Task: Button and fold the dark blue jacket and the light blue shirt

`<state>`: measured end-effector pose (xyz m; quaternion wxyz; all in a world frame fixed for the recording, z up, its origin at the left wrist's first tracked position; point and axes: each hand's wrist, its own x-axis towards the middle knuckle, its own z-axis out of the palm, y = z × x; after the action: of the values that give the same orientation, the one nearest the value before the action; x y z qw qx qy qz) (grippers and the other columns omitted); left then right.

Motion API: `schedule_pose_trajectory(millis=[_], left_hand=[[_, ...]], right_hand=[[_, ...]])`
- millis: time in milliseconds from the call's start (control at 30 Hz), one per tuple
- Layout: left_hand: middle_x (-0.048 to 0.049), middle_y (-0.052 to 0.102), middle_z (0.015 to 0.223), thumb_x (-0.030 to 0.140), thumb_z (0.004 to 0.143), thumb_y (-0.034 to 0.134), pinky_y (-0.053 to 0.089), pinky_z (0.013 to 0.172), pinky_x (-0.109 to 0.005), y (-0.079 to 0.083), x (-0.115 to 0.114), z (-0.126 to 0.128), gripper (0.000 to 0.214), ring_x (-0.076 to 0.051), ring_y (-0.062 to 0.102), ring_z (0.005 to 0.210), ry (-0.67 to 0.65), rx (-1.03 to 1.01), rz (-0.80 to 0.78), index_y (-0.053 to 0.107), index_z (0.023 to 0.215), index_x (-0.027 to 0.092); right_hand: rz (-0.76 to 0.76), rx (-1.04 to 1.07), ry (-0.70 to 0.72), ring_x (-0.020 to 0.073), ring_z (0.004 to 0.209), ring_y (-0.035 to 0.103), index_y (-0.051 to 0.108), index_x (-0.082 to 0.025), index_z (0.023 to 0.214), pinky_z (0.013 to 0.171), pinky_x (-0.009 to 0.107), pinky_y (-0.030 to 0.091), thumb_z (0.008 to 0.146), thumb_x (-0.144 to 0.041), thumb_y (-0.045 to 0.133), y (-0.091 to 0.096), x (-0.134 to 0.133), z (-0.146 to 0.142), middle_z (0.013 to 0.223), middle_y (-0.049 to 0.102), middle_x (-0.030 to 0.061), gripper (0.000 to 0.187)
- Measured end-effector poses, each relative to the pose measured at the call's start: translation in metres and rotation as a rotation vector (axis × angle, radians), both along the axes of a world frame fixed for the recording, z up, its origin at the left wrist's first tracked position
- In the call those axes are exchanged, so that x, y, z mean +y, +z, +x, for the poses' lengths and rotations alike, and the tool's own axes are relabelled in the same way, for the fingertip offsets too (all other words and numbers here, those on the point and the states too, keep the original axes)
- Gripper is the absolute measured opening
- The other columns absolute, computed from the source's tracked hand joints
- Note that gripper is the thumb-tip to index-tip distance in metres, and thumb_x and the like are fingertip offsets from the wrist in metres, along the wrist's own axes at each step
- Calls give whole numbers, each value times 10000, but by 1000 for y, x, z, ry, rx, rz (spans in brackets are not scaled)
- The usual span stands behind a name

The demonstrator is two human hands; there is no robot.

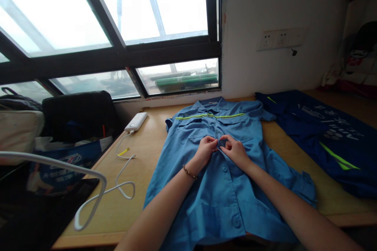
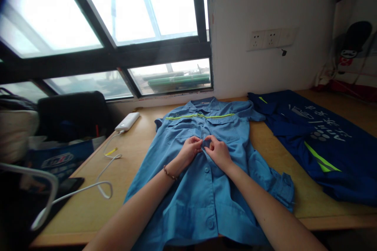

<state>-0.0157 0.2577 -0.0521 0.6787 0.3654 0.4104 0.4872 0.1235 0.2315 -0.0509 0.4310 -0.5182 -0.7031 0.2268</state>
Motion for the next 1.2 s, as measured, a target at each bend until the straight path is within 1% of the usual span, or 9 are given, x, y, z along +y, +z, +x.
schedule_pose_trajectory(millis=[333,467,633,767,867,967,1033,1100,1200], left_hand=[[32,507,571,193,494,736,435,526,-237,-2,0,2,315,-97,527,512,74,-54,-52,483,677,146],[44,496,566,179,474,739,427,514,-233,-3,0,4,369,-94,518,505,98,-88,-53,462,716,158],[54,489,571,229,465,750,404,495,-211,-1,-2,8,404,-74,493,487,144,-93,-32,438,714,165],[53,489,580,263,470,756,404,503,-203,1,-4,10,403,-72,498,499,173,-72,-1,435,691,162],[52,492,589,264,470,756,401,500,-200,2,-3,9,403,-70,496,499,168,-79,9,437,694,163],[49,489,591,268,474,753,396,498,-201,0,-1,8,397,-74,498,507,154,-65,-3,441,698,164],[49,486,593,268,471,751,391,495,-202,-1,-1,7,402,-76,496,509,139,-66,-6,440,705,167],[52,482,596,268,469,749,381,487,-199,-2,0,7,407,-72,485,501,129,-73,1,435,708,170],[61,468,595,264,473,740,360,476,-190,-4,0,7,400,-58,461,482,127,-94,23,424,701,173]], right_hand=[[-113,202,77,91,427,410,554,-190,1002,482,201,330,669,-229,566,-1,3,-1,453,428,-90,336],[-130,242,73,84,429,366,589,-185,1032,475,205,317,667,-247,573,-2,5,0,445,400,-87,371],[-183,292,52,79,442,337,621,-161,1045,457,204,309,672,-286,575,-5,9,1,452,391,-73,396],[-223,271,47,81,436,346,652,-131,975,436,206,291,675,-330,580,-11,11,1,446,414,-62,367],[-175,241,24,92,449,369,649,-149,983,454,215,310,693,-330,567,-11,8,-1,465,435,-54,352],[-54,181,-26,108,488,416,594,-200,1099,517,230,359,706,-290,555,-7,3,-3,524,486,-42,406],[-2,123,-25,114,491,421,563,-240,1143,524,233,363,718,-272,537,-5,0,-4,537,498,-41,428],[-1,89,-9,116,488,423,566,-248,1142,516,233,360,725,-269,527,-4,0,-4,535,503,-37,419],[-46,95,15,121,503,447,599,-214,1097,517,234,368,729,-283,524,-8,3,-4,543,525,-25,382]])
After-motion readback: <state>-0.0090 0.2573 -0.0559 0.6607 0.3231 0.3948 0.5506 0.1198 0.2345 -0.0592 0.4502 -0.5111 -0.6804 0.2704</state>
